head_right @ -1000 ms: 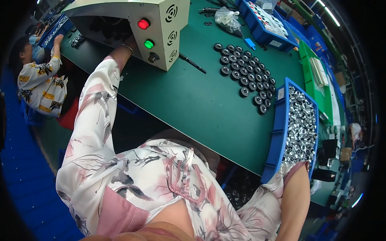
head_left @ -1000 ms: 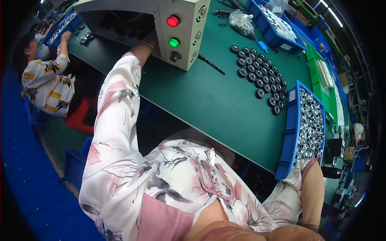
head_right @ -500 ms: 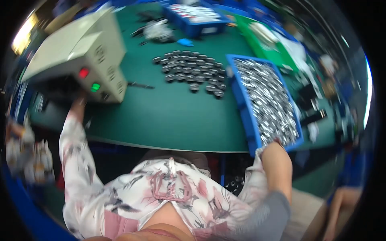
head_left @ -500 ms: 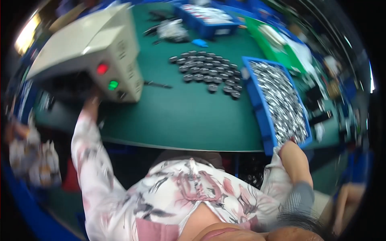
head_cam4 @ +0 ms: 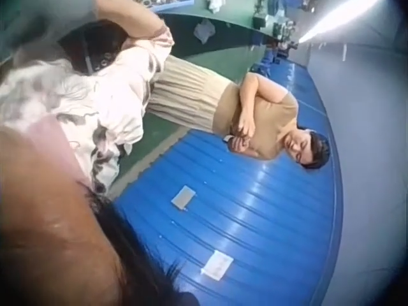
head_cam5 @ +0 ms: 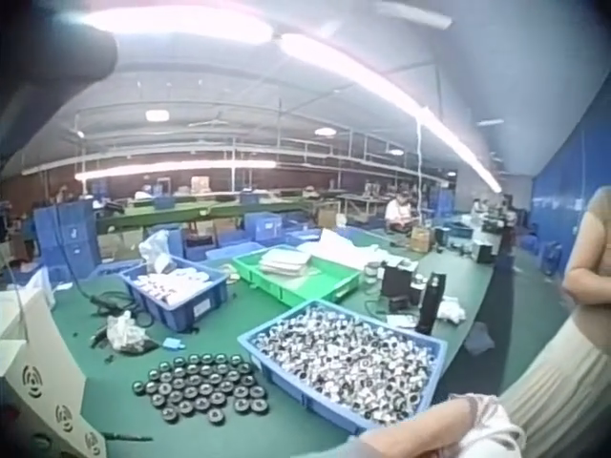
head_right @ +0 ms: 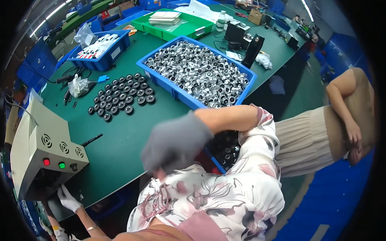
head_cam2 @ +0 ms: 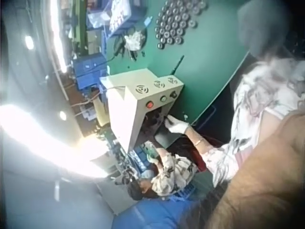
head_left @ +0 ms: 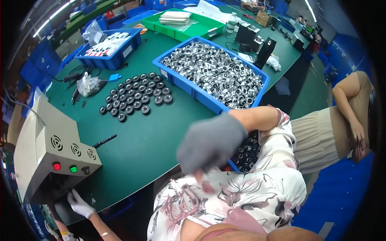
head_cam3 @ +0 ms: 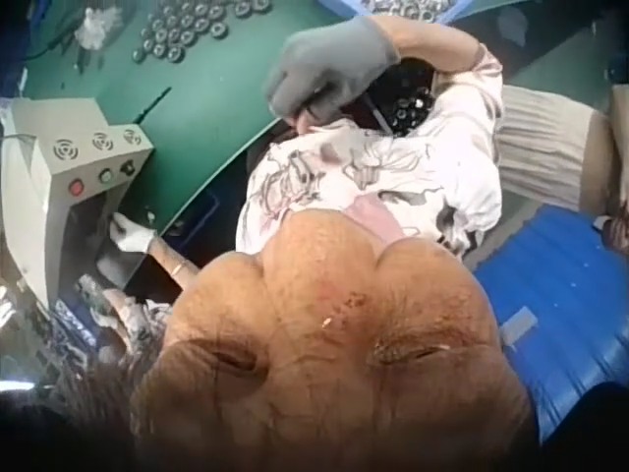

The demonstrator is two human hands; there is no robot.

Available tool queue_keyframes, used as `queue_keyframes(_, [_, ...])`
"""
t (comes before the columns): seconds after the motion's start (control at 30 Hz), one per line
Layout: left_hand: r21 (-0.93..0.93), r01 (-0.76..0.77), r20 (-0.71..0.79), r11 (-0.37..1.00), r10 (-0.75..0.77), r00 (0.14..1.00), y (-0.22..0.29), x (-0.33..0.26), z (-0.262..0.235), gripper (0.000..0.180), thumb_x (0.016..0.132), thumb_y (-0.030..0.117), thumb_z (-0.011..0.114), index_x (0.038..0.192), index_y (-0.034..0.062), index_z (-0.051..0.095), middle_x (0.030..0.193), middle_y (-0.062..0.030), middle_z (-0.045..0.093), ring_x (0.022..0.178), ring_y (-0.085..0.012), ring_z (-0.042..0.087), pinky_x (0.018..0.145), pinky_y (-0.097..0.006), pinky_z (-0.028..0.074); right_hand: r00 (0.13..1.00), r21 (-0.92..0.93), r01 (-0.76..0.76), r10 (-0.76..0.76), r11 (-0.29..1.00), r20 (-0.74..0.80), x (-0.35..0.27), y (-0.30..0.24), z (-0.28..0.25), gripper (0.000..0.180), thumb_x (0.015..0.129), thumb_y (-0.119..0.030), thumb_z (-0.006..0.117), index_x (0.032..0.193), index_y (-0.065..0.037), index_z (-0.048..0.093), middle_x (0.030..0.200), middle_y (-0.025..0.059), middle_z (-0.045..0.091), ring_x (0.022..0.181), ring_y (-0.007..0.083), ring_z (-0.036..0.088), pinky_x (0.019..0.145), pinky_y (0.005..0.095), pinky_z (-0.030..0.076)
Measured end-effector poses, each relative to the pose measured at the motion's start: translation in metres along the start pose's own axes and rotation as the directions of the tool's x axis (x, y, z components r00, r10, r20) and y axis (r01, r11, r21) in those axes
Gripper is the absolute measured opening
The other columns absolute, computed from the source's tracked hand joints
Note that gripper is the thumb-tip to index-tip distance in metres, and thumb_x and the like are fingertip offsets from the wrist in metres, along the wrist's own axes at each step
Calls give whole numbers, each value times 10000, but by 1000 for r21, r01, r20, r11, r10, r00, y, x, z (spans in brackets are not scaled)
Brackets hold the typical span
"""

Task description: Assembling small mechanical components and using an assembly machine to process them.

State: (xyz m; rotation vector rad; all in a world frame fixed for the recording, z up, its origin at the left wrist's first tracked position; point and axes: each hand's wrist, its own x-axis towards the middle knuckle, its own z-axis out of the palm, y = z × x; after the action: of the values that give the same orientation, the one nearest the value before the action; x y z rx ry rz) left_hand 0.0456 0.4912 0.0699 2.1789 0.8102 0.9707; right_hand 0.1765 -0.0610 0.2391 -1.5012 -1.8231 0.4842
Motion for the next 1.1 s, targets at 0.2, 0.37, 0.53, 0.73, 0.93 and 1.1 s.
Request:
queue_keyframes(0.2, [-370, 188, 76, 910, -172, 982, 70, -114, 12, 280, 1022, 151, 560, 1160, -86, 616, 1095, -119, 645, 966, -179, 601, 874, -302, 510, 431, -117, -789, 408, 603, -805, -123, 93, -92, 218, 951, -238, 630, 1030, -51, 709, 840, 68, 673, 776, 145, 622, 717, 302, 511])
queue_keyframes(0.37, [-657, 315, 467, 685, 41, 884, 142, -178, 44, 275, 1025, 172, 550, 1160, -63, 595, 1132, -106, 615, 859, -135, 563, 774, -258, 468, 43, -70, -993, 249, -100, -967, -233, 142, -147, 253, 910, -173, 594, 1131, -112, 700, 1067, 162, 701, 945, 319, 686, 857, 406, 532])
queue_keyframes(0.53, [-697, 573, 679, 431, 139, 721, 193, -195, 89, 277, 979, 174, 631, 1112, -67, 604, 1152, -141, 630, 845, -162, 603, 778, -282, 504, 93, -195, -959, 421, -206, -902, -261, 171, -132, 312, 854, -162, 615, 1159, -170, 686, 1096, 170, 682, 966, 339, 668, 907, 441, 522])
queue_keyframes(0.73, [-659, 558, 733, 504, 266, 626, 210, -202, 120, 235, 970, 166, 648, 1072, -45, 637, 1178, -142, 629, 894, -158, 621, 839, -311, 505, 33, 163, -969, 747, 188, -664, -232, 159, -112, 253, 858, -128, 635, 1091, -113, 733, 941, 124, 738, 875, 253, 691, 839, 359, 517])
queue_keyframes(0.93, [-620, 582, 776, 526, 304, 553, 217, -204, 128, 260, 999, 143, 587, 1183, -41, 603, 1176, -127, 641, 903, -156, 630, 850, -316, 521, 257, -41, -946, 672, 320, -695, -202, 138, -83, 334, 895, -168, 634, 1220, -112, 687, 1077, 185, 712, 973, 294, 684, 895, 380, 511])
queue_keyframes(1.1, [-569, 667, 816, 481, 231, 530, 224, -201, 134, 240, 1031, 116, 514, 1184, -48, 597, 1159, -129, 634, 913, -177, 640, 844, -331, 533, 37, 102, -979, 646, 177, -762, -172, 113, -74, 316, 946, -242, 614, 1235, -125, 664, 879, 83, 683, 781, 174, 616, 755, 315, 491])
